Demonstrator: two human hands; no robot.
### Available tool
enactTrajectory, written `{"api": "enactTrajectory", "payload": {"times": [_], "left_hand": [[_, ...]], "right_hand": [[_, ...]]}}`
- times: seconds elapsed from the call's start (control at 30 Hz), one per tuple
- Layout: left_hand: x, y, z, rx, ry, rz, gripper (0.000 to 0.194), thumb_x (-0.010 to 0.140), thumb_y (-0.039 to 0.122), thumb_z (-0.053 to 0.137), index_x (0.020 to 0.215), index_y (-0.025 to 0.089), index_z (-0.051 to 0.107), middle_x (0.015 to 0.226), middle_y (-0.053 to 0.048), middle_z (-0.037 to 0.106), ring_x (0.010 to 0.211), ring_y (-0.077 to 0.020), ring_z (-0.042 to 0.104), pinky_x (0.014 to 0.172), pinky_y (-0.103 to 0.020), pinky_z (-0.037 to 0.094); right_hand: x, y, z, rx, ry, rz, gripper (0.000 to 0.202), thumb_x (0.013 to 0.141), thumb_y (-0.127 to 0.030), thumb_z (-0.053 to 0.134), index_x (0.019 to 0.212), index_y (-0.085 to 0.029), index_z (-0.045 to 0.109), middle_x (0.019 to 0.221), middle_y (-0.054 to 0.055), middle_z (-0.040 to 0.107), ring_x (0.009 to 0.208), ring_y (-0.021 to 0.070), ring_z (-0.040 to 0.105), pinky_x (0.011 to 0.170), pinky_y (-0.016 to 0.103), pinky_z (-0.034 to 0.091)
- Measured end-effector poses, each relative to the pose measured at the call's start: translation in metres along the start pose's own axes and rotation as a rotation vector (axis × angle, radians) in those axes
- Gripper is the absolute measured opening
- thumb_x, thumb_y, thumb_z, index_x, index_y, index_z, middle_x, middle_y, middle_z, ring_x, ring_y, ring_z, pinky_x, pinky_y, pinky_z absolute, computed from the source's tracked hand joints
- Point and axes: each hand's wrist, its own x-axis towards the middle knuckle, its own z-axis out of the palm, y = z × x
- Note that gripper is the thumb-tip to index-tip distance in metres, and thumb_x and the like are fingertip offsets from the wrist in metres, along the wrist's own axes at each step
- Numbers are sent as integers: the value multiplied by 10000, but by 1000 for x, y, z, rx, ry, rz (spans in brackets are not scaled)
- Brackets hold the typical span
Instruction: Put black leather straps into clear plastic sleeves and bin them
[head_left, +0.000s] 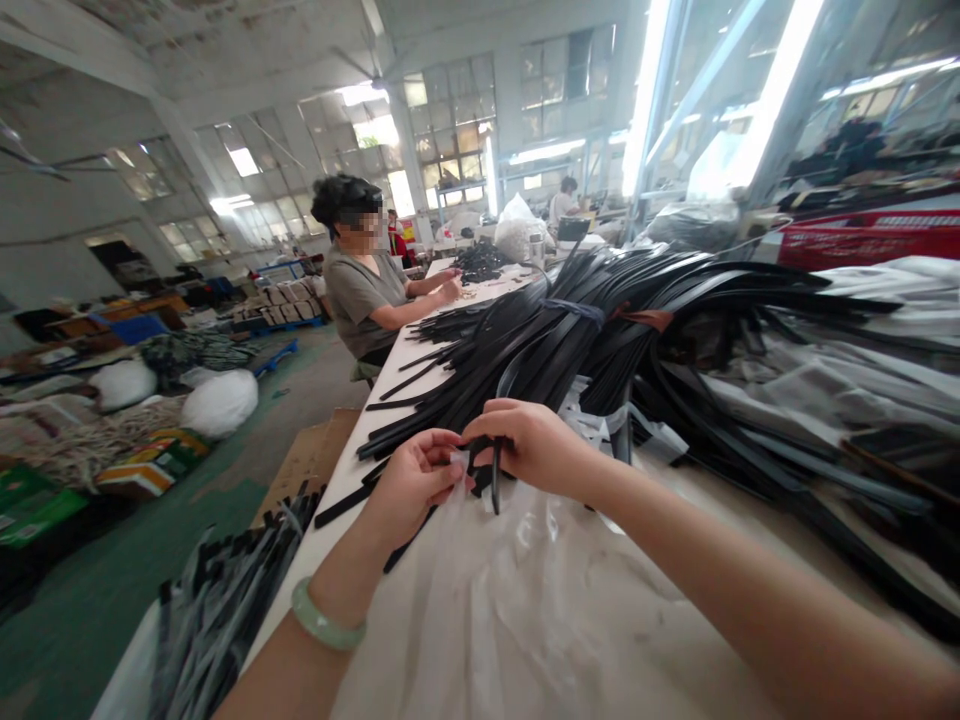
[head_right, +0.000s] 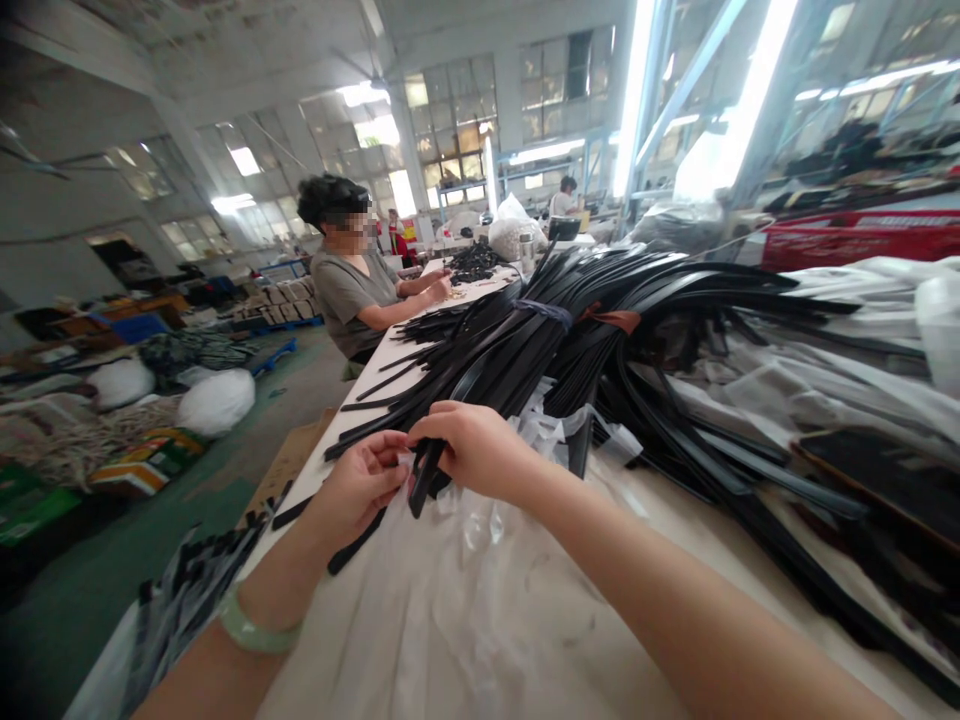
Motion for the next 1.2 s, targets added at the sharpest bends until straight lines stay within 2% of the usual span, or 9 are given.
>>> {"api": "enactTrajectory", "payload": {"times": [0.13, 0.3, 0.47, 0.57, 0.63, 0.73, 0.83, 0.97, 1.2], "left_hand": [[0, -1, 4, -92, -44, -47, 472, 610, 253, 814, 978, 166, 531, 822, -5, 646, 613, -95, 618, 618, -226, 498], [2, -9, 5, -89, -47, -79, 546, 593, 314, 824, 1015, 158, 515, 729, 0, 633, 540, -100, 582, 549, -227, 459], [4, -9, 3, 151, 33, -49, 433, 668, 474, 732, 886, 138, 569, 780, -23, 623, 628, -115, 586, 592, -243, 464], [2, -1, 2, 431, -2, 70, 393, 556, 351, 825, 796, 129, 607, 768, -26, 636, 710, -143, 598, 676, -259, 476], [1, 3, 1, 511, -4, 116, 326, 583, 307, 806, 791, 130, 629, 788, -40, 660, 747, -161, 612, 733, -283, 485], [1, 3, -1, 470, 15, 123, 239, 664, 290, 738, 820, 132, 650, 823, -58, 691, 775, -171, 635, 769, -301, 493], [1, 1, -1, 406, 82, 136, 214, 657, 242, 726, 831, 138, 659, 844, -58, 706, 775, -169, 645, 758, -291, 500], [0, 2, 0, 419, 172, 179, 188, 650, 200, 716, 819, 141, 658, 791, -51, 705, 725, -163, 649, 707, -274, 508], [0, 2, 0, 516, 243, 252, 172, 685, 210, 692, 841, 151, 653, 750, -45, 703, 715, -172, 660, 705, -276, 512]], "right_hand": [[0, 10, 4, 91, -20, -50, 243, 801, -110, 605, 1003, -205, 701, 788, 17, 583, 681, 103, 555, 612, 187, 404], [-1, 16, 11, 111, -9, -74, 121, 842, -168, 586, 863, -181, 705, 747, 10, 547, 642, 95, 536, 584, 183, 392], [-4, 13, 12, -108, -61, -8, 102, 839, -144, 540, 797, -170, 629, 781, 14, 554, 676, 104, 531, 603, 197, 365], [-4, 8, 11, -243, -116, 26, 82, 824, -152, 531, 772, -174, 591, 779, 7, 538, 649, 103, 509, 580, 208, 333], [-4, 6, 11, -287, -140, 41, 65, 809, -143, 531, 779, -175, 579, 786, 8, 537, 649, 108, 508, 575, 214, 325], [-3, 8, 11, -270, -118, 40, 106, 810, -119, 522, 878, -176, 580, 861, 25, 567, 729, 123, 541, 626, 214, 355], [-3, 14, 12, -227, -72, 26, 140, 840, -201, 555, 977, -173, 574, 924, 46, 591, 776, 137, 557, 659, 223, 380], [-3, 17, 16, -192, -57, 6, 178, 820, -329, 619, 877, -164, 582, 805, 40, 582, 706, 146, 536, 604, 232, 375], [-3, 16, 16, -32, 42, -60, 21, 837, -174, 523, 837, -167, 543, 736, 15, 528, 678, 126, 492, 626, 220, 389]]}}
